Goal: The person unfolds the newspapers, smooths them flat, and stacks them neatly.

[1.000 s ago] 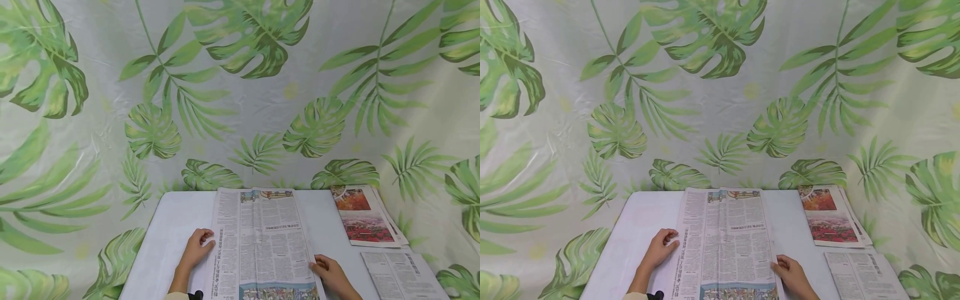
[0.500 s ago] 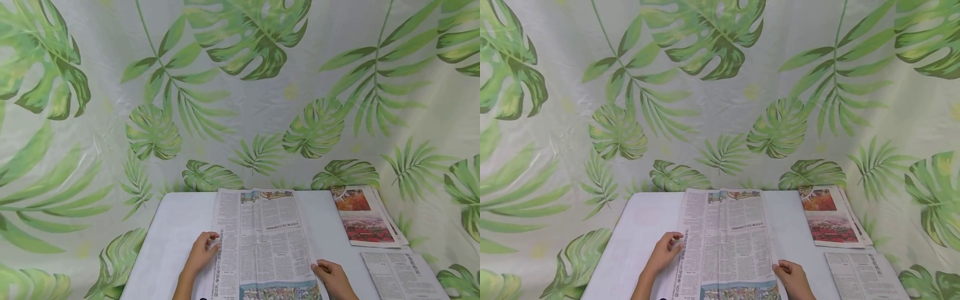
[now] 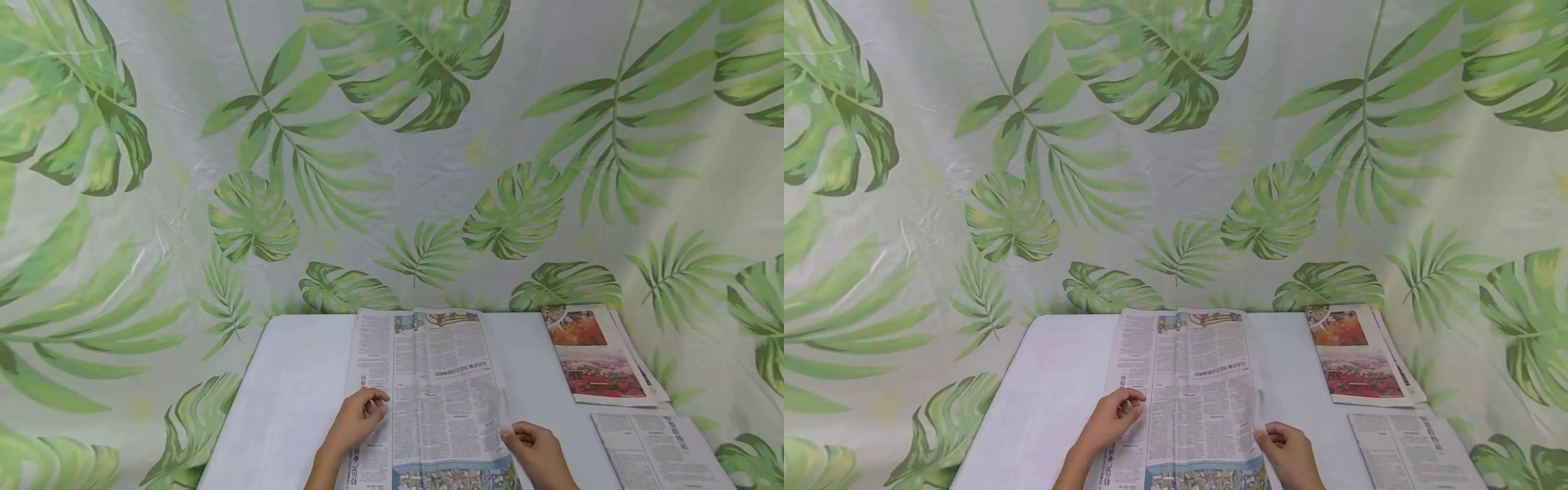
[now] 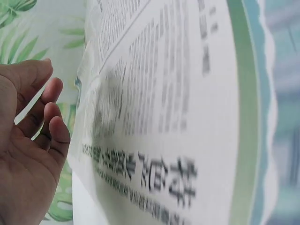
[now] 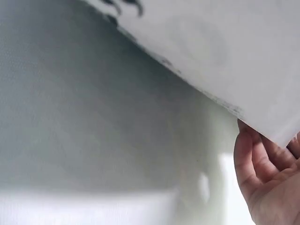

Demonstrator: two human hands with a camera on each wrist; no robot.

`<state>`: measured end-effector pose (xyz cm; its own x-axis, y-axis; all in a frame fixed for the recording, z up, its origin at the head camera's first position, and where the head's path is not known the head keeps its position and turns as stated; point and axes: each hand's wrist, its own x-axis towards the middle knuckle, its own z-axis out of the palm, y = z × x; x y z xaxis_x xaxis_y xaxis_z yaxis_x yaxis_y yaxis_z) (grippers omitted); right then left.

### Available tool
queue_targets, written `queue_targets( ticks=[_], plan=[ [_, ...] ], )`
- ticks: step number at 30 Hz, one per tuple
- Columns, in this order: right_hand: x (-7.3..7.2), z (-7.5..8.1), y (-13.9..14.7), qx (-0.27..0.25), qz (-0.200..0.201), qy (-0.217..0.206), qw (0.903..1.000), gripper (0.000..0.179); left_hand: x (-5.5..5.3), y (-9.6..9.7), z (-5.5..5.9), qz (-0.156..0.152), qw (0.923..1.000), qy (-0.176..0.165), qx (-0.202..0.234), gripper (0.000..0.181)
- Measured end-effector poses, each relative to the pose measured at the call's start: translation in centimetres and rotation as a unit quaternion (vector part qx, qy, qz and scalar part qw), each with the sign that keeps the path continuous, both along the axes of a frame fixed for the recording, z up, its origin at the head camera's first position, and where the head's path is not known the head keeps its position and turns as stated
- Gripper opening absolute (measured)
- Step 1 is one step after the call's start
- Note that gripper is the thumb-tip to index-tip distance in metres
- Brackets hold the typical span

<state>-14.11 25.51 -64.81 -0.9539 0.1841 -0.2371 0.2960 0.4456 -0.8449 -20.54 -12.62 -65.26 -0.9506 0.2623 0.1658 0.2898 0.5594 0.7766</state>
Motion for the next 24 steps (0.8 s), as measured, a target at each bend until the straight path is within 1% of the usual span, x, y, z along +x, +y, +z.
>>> queue_targets(
  ticks=[3,7,11,15,19,22,24],
  plan=[
    [0.1,0.1,-0.4,0.015,0.009,0.009,0.9998,0.033,0.0,0.9,0.1,-0.016,0.9998,-0.01,0.012,0.016],
    [0.1,0.5,-0.8,0.032,0.018,0.018,0.9992,0.032,0.1,2.5,0.6,-0.042,0.9986,-0.012,0.029,0.018],
    [0.1,1.0,-1.1,0.048,0.026,0.028,0.9981,0.033,0.3,4.3,1.1,-0.067,0.9968,-0.004,0.045,0.019],
    [-0.1,1.2,-1.4,0.052,0.029,0.036,0.9976,0.032,0.4,6.3,1.3,-0.079,0.9951,-0.004,0.058,0.021],
    [0.0,1.2,-1.7,0.058,0.029,0.04,0.9971,0.033,0.7,8.3,1.4,-0.088,0.9934,-0.023,0.07,0.023],
    [0.0,1.2,-1.9,0.068,0.035,0.047,0.9959,0.035,1.0,9.6,1.4,-0.094,0.991,-0.043,0.084,0.025],
    [0.1,1.1,-2.1,0.071,0.039,0.054,0.9953,0.036,1.2,10.5,1.4,-0.095,0.9898,-0.051,0.093,0.025]
  ],
)
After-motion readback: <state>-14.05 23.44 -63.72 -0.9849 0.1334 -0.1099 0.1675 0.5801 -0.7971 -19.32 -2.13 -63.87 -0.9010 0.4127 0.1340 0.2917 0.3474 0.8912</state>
